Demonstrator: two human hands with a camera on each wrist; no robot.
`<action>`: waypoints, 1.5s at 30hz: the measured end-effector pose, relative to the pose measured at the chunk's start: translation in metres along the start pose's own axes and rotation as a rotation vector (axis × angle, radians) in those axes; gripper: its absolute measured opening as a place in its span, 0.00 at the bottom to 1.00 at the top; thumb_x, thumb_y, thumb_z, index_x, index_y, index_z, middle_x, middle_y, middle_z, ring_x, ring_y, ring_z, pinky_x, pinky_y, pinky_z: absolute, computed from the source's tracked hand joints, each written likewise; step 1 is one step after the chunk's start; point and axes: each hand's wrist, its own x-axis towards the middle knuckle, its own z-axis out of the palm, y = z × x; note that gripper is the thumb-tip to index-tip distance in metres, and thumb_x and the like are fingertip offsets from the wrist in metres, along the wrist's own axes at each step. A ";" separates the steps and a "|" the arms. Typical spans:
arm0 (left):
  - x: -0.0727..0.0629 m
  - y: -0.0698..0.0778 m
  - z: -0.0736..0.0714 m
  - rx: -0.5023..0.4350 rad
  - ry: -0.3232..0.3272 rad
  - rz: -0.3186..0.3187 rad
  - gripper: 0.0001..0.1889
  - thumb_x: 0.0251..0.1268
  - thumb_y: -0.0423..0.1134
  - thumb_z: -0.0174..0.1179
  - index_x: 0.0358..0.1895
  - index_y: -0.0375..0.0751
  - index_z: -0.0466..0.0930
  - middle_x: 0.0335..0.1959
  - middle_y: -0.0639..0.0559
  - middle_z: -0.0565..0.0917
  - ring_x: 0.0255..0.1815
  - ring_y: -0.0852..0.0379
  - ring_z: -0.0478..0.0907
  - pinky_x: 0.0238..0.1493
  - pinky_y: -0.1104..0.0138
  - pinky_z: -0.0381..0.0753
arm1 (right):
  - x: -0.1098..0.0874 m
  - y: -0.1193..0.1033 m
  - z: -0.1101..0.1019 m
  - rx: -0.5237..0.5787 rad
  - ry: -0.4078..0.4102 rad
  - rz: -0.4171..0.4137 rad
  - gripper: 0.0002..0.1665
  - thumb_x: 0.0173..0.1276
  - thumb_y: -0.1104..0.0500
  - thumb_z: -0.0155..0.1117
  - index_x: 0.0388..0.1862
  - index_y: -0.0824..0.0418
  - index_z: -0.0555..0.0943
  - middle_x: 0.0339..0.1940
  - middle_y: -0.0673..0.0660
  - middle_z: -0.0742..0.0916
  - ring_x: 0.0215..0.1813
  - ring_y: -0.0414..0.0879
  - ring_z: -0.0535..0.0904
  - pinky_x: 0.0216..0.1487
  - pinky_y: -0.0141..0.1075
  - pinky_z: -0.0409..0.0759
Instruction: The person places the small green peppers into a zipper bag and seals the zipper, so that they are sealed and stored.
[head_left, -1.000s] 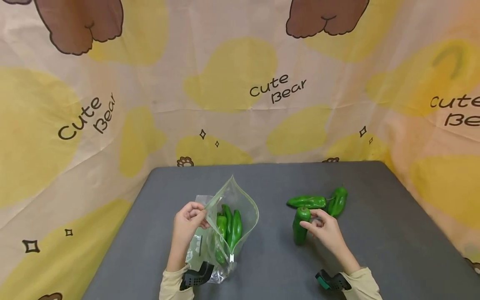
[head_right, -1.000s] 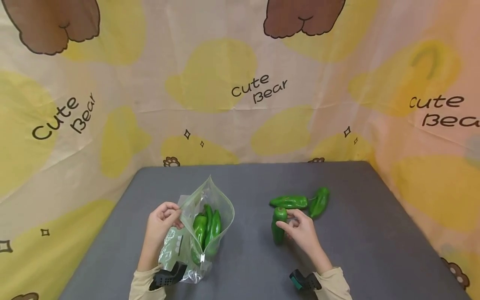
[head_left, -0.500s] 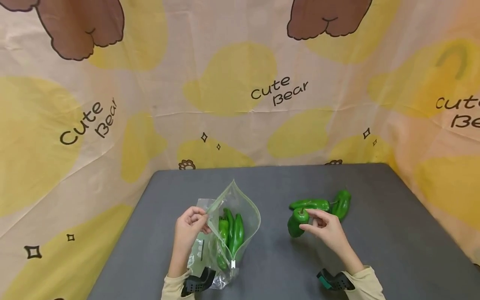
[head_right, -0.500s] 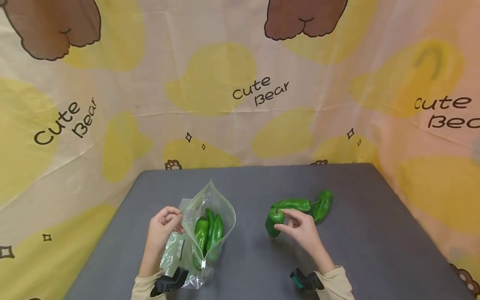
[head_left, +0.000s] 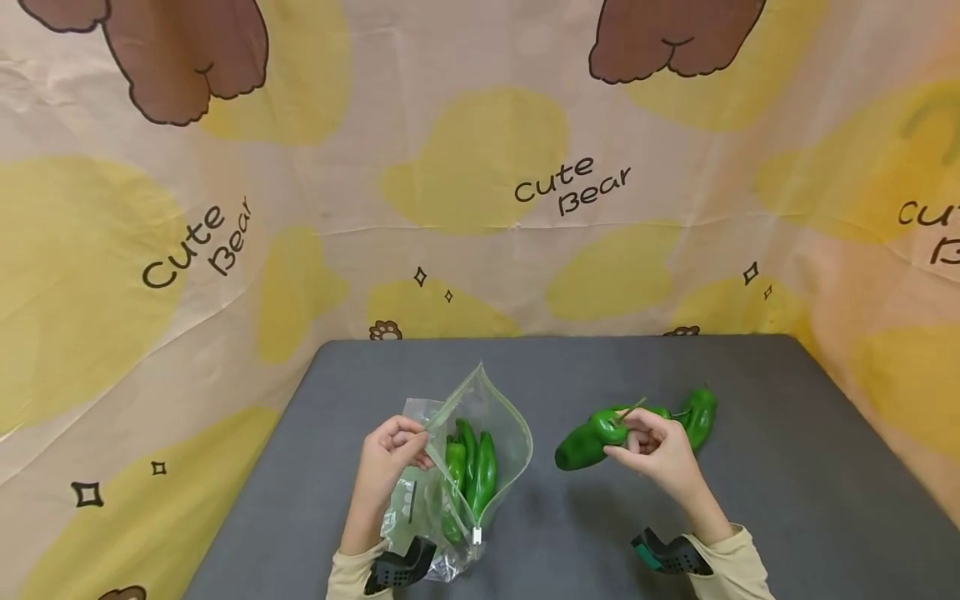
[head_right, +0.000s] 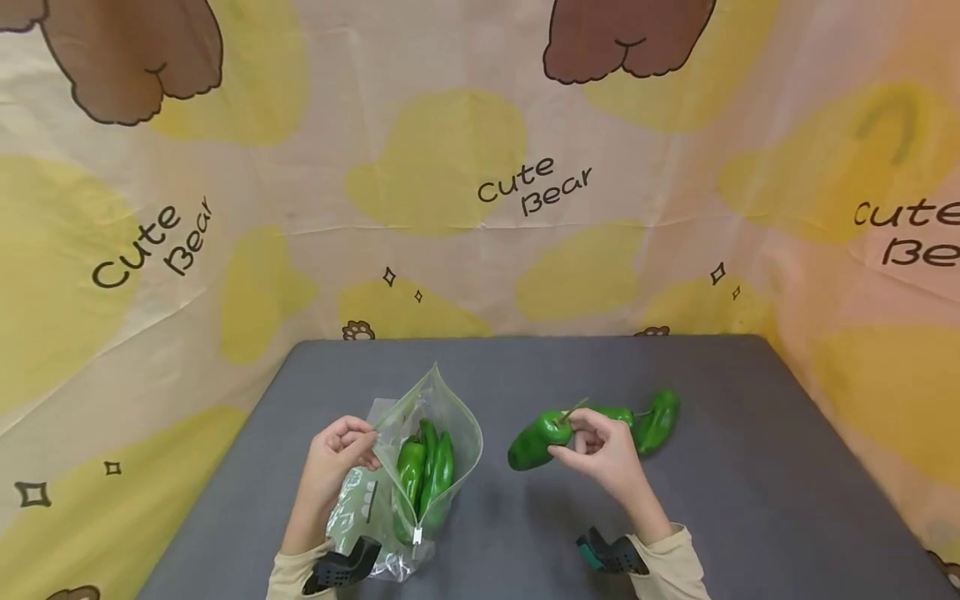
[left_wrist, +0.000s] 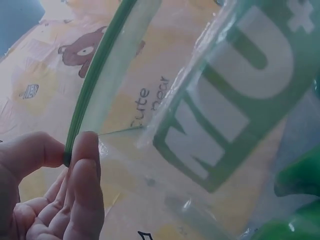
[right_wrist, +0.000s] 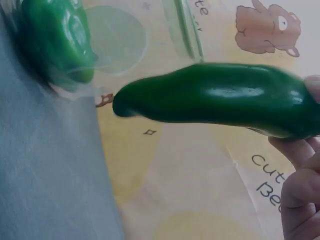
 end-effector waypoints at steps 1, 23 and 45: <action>0.000 0.000 0.000 -0.003 -0.006 0.000 0.05 0.56 0.21 0.55 0.32 0.19 0.69 0.17 0.46 0.79 0.14 0.55 0.77 0.18 0.65 0.79 | -0.001 0.001 0.000 0.034 -0.010 -0.008 0.25 0.40 0.87 0.60 0.37 0.69 0.77 0.09 0.52 0.70 0.10 0.41 0.60 0.07 0.35 0.57; 0.006 -0.001 -0.002 -0.032 -0.007 0.002 0.03 0.54 0.18 0.53 0.32 0.20 0.70 0.16 0.49 0.79 0.13 0.57 0.76 0.17 0.66 0.79 | -0.006 0.023 0.002 0.163 0.068 -0.053 0.31 0.41 0.88 0.57 0.39 0.60 0.78 0.13 0.52 0.74 0.10 0.40 0.62 0.05 0.34 0.58; 0.001 0.000 -0.005 -0.028 0.003 -0.049 0.07 0.57 0.22 0.55 0.32 0.18 0.68 0.17 0.50 0.79 0.14 0.56 0.76 0.18 0.65 0.79 | 0.008 0.016 0.041 0.545 0.165 -0.021 0.13 0.56 0.73 0.62 0.39 0.62 0.77 0.20 0.49 0.78 0.10 0.43 0.57 0.08 0.35 0.52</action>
